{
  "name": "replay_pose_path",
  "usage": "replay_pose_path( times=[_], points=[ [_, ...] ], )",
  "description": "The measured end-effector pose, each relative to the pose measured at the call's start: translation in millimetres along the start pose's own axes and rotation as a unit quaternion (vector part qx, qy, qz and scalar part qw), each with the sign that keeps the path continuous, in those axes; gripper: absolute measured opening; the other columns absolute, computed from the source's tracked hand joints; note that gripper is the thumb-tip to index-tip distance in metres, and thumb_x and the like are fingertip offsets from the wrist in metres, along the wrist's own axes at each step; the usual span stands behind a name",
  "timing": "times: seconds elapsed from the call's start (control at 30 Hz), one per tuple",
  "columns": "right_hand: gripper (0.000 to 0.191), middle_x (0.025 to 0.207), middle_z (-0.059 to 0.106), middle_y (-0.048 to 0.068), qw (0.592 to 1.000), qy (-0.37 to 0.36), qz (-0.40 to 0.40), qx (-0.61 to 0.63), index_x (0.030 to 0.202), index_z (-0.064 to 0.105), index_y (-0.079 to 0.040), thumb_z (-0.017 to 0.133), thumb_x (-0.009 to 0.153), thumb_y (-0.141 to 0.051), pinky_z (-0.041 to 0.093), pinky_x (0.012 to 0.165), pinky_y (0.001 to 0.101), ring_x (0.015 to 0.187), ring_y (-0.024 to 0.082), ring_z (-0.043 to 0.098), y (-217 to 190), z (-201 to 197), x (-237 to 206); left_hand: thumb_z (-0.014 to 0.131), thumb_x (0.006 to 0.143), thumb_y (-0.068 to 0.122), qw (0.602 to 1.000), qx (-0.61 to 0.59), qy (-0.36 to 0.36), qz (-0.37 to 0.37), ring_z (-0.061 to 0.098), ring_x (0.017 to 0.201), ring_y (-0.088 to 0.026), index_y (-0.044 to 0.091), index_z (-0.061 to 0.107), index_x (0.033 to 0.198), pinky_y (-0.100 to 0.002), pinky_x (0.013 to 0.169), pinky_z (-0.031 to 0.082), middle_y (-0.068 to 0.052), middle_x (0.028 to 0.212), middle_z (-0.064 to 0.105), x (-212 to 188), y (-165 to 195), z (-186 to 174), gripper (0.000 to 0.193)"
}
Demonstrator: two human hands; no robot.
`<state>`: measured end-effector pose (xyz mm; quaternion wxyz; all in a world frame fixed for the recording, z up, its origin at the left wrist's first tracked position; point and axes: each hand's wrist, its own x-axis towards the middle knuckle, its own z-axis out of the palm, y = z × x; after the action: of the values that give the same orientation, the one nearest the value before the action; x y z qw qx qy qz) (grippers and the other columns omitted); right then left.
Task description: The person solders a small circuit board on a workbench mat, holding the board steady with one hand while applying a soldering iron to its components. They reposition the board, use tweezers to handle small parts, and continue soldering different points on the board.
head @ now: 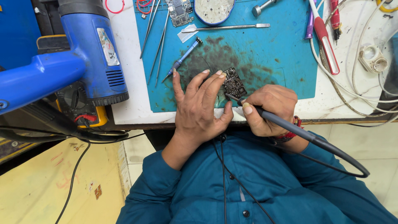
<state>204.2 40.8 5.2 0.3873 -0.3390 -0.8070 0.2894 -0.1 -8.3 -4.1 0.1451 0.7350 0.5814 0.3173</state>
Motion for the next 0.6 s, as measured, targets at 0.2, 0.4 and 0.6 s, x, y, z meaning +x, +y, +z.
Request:
replay_pose_path(
  times=[0.2, 0.4, 0.6],
  points=[
    [0.008, 0.073, 0.066, 0.008, 1.000, 0.003, 0.002, 0.002, 0.086, 0.064, -0.006, 0.070, 0.090, -0.008, 0.048, 0.059, 0.0361, 0.061, 0.025, 0.064, 0.3, 0.3, -0.3, 0.074, 0.092, 0.027, 1.000, -0.002, 0.003, 0.003, 0.052, 0.140, -0.029, 0.007, 0.050, 0.143, -0.062, 0.129, 0.001, -0.007, 0.139, 0.065, 0.0, -0.1, 0.1, 0.060],
    [0.008, 0.073, 0.066, 0.008, 1.000, 0.003, 0.003, 0.001, 0.087, 0.064, -0.006, 0.069, 0.091, -0.009, 0.048, 0.059, 0.0361, 0.062, 0.025, 0.064, -0.8, 0.0, -0.3, 0.074, 0.092, 0.027, 1.000, 0.001, 0.002, 0.003, 0.052, 0.140, -0.029, 0.007, 0.051, 0.143, -0.062, 0.129, 0.002, -0.007, 0.139, 0.065, 0.1, -0.3, 0.1, 0.060],
    [0.007, 0.074, 0.067, 0.008, 1.000, -0.001, 0.002, -0.002, 0.088, 0.064, -0.006, 0.069, 0.091, -0.009, 0.048, 0.058, 0.0354, 0.063, 0.025, 0.065, -1.7, -0.9, 0.2, 0.075, 0.091, 0.027, 1.000, 0.002, 0.002, 0.002, 0.052, 0.140, -0.028, 0.007, 0.051, 0.143, -0.062, 0.129, 0.002, -0.007, 0.139, 0.066, -0.2, -0.1, 0.1, 0.060]
  ],
)
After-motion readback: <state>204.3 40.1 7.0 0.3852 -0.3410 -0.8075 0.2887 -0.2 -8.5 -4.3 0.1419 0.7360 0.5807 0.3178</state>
